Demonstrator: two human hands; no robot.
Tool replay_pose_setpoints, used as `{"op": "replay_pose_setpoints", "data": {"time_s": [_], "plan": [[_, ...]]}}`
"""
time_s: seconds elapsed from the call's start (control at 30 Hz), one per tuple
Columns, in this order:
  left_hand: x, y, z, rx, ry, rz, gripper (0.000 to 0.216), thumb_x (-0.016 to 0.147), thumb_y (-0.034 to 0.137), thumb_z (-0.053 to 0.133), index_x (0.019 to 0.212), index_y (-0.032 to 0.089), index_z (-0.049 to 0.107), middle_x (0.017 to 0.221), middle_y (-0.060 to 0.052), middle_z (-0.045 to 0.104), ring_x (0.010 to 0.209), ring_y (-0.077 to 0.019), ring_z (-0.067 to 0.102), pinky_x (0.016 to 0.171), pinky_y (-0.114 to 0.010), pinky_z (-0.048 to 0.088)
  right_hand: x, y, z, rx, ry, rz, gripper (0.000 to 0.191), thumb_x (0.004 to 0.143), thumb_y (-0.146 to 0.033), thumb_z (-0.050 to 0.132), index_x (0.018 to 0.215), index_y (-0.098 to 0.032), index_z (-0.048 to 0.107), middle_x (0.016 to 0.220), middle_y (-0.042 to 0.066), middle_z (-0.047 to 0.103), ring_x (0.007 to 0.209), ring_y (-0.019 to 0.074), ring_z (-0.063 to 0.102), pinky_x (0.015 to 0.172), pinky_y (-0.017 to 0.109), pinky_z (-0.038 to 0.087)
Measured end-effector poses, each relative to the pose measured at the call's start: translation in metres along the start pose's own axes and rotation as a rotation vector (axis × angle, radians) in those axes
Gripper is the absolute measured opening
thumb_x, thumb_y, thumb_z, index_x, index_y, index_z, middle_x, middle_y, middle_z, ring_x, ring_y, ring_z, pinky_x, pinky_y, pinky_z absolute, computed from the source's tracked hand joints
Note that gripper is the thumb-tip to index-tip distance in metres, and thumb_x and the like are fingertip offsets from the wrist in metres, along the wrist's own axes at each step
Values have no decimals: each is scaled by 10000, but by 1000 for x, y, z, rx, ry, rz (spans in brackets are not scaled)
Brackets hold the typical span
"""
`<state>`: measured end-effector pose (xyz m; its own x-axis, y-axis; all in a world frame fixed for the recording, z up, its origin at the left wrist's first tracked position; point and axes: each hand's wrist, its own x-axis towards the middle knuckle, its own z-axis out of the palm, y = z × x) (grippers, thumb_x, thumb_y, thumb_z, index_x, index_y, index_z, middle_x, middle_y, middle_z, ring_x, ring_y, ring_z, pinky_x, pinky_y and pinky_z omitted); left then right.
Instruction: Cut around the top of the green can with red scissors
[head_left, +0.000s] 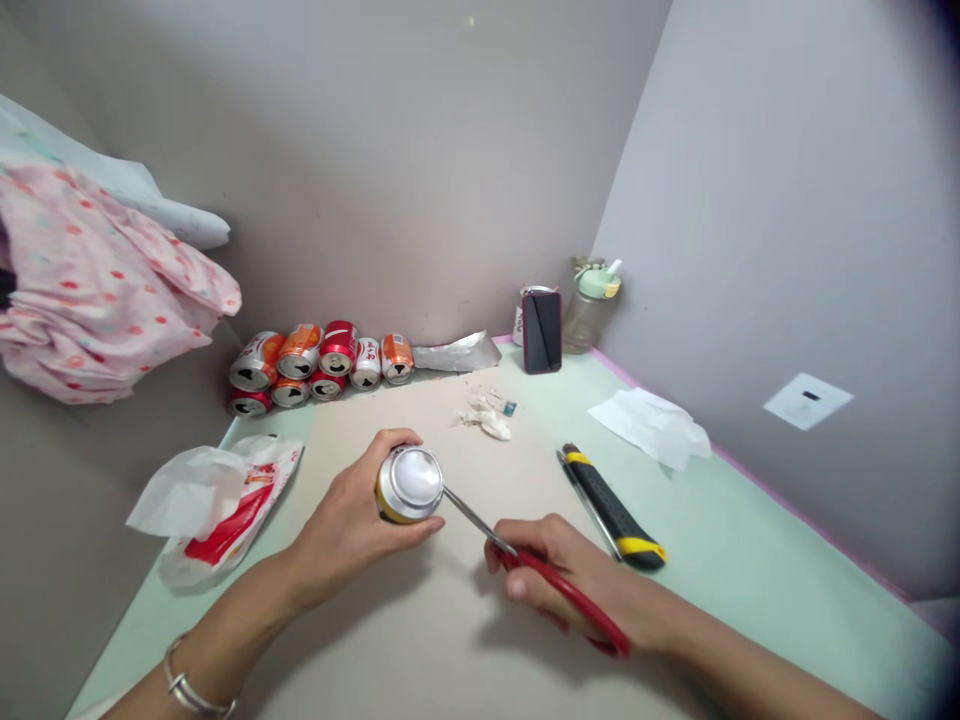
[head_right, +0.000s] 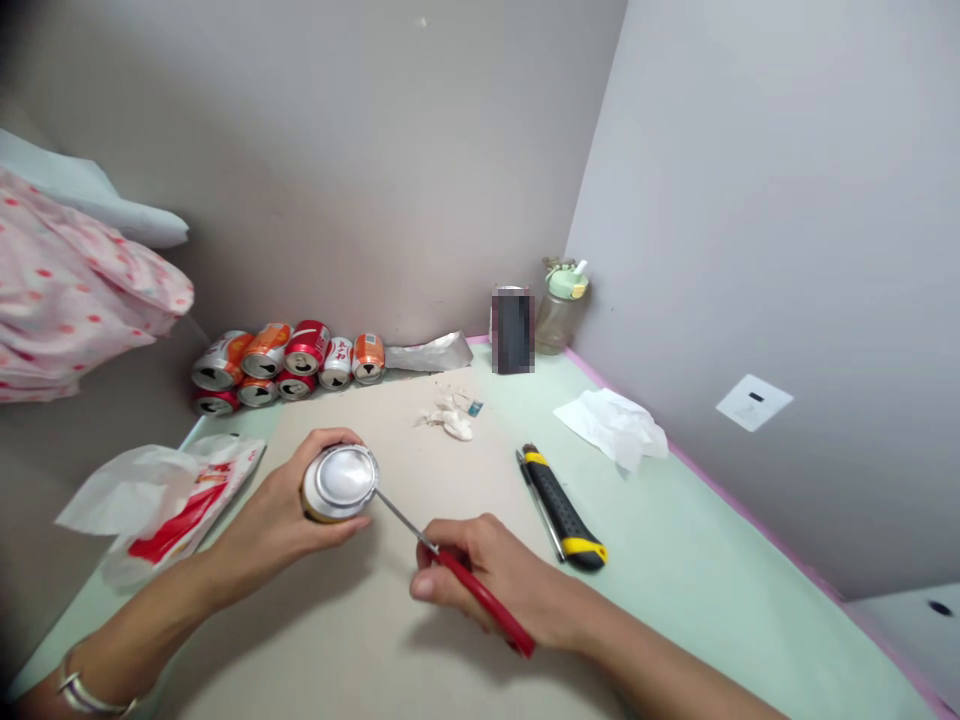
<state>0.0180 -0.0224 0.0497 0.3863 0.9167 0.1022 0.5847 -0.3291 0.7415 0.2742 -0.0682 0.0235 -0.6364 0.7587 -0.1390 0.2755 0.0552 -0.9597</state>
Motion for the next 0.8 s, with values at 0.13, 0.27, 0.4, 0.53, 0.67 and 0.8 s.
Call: {"op": "replay_pose_setpoints", "data": {"time_s": [0.13, 0.27, 0.4, 0.53, 0.67, 0.8], "plan": [[0, 4, 1, -16, 27, -13, 544, 752, 287, 761, 1205, 277, 461, 1123, 13, 608, 1002, -196, 610, 872, -277, 450, 1, -2, 2, -146, 86, -33, 476, 907, -653, 582, 861, -179, 572, 625, -76, 366, 583, 95, 318, 506, 199, 258], [0, 6, 2, -28, 50, -10, 556, 747, 305, 764, 1214, 272, 464, 1100, 10, 618, 971, -196, 619, 858, -275, 457, 2, 2, 7, -260, 165, -35, 406, 900, -596, 628, 891, -193, 579, 618, -85, 347, 590, 106, 291, 524, 211, 260], [-1, 6, 4, -31, 76, -14, 554, 744, 294, 758, 1213, 270, 462, 1101, 1, 626, 979, -206, 618, 866, -290, 451, 4, 4, 11, -331, 207, -61, 443, 886, -642, 614, 870, -201, 574, 595, -93, 307, 564, 112, 261, 516, 221, 254], [-1, 6, 5, -58, 80, -18, 548, 745, 269, 749, 1213, 275, 465, 1135, 3, 619, 1021, -204, 608, 896, -292, 436, 5, 5, 15, -415, 273, -95, 503, 879, -708, 568, 843, -207, 551, 599, -86, 332, 546, 117, 274, 522, 235, 250], [-2, 9, 4, -123, 67, -41, 552, 742, 277, 749, 1214, 275, 463, 1130, 1, 618, 1022, -205, 603, 898, -298, 432, 5, 8, 21, -461, 336, -174, 582, 875, -793, 463, 800, -217, 501, 613, -76, 350, 533, 119, 268, 520, 243, 243], [-3, 13, 1, -149, 31, -50, 547, 741, 274, 744, 1208, 265, 461, 1095, -9, 614, 979, -209, 603, 863, -302, 442, 6, 12, 25, -473, 353, -192, 580, 880, -794, 450, 776, -224, 460, 614, -75, 355, 529, 117, 271, 517, 245, 238]]}}
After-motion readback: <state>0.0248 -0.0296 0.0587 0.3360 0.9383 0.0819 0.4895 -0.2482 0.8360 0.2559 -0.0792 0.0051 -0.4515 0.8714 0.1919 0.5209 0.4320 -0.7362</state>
